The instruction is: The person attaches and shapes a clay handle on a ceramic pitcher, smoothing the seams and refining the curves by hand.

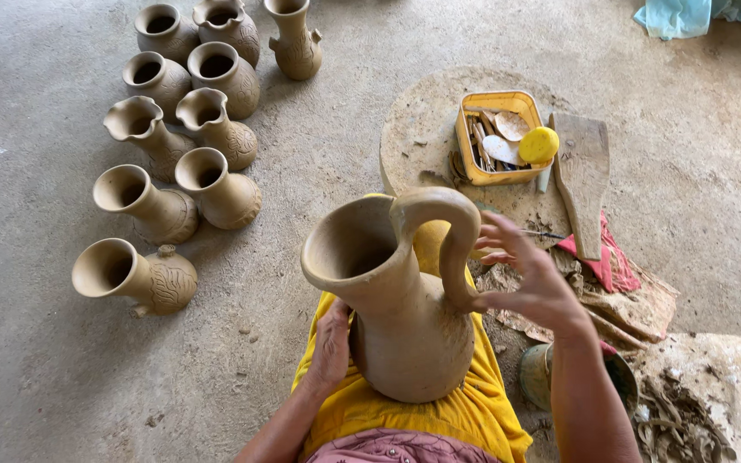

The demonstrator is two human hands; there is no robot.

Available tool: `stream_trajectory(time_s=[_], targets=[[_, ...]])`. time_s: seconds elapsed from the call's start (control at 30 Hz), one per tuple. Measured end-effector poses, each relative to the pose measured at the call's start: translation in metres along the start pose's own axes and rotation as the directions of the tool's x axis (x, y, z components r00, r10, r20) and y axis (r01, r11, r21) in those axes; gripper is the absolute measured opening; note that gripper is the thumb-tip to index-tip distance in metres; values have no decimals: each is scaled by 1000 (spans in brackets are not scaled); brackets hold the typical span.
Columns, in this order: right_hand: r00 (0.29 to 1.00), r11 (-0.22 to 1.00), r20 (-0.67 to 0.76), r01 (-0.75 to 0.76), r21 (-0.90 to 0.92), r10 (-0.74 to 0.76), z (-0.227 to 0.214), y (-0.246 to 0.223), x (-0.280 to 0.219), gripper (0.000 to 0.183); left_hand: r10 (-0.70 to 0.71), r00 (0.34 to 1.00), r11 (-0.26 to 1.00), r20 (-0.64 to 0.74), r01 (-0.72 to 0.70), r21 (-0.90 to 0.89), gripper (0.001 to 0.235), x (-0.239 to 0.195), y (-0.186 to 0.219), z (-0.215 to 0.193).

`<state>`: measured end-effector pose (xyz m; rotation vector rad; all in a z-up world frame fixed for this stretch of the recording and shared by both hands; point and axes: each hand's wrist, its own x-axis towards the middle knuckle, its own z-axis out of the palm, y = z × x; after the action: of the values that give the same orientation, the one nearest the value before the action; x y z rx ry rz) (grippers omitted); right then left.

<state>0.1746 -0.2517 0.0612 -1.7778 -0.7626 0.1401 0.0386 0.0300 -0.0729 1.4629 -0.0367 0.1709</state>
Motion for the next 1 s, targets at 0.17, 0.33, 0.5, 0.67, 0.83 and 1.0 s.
stream_trajectory(time_s=[0.17,0.33,0.5,0.67,0.83,1.0], targets=[[930,936,-360,60,347,74,-16,70,-60,53,-181,941,983,-287,185,-14,36,4,-30,-23],[836,974,-522,-60,219,168,23,113,-102,30,-50,960,997,-277,33,-64,38,0,-14,-24],[855,931,-438,-126,342,277,54,64,-82,27,-11,997,996,-79,4,-84,80,3,13,6],[873,818,-251,-242,522,418,51,53,-49,29,19,999,998,26,-20,52,114,22,19,14],[852,812,-190,-362,458,488,41,74,-29,24,-55,998,991,0,55,124,108,29,27,14],[877,820,-137,-361,445,460,31,91,-13,23,0,1000,999,3,0,48,103,40,38,19]])
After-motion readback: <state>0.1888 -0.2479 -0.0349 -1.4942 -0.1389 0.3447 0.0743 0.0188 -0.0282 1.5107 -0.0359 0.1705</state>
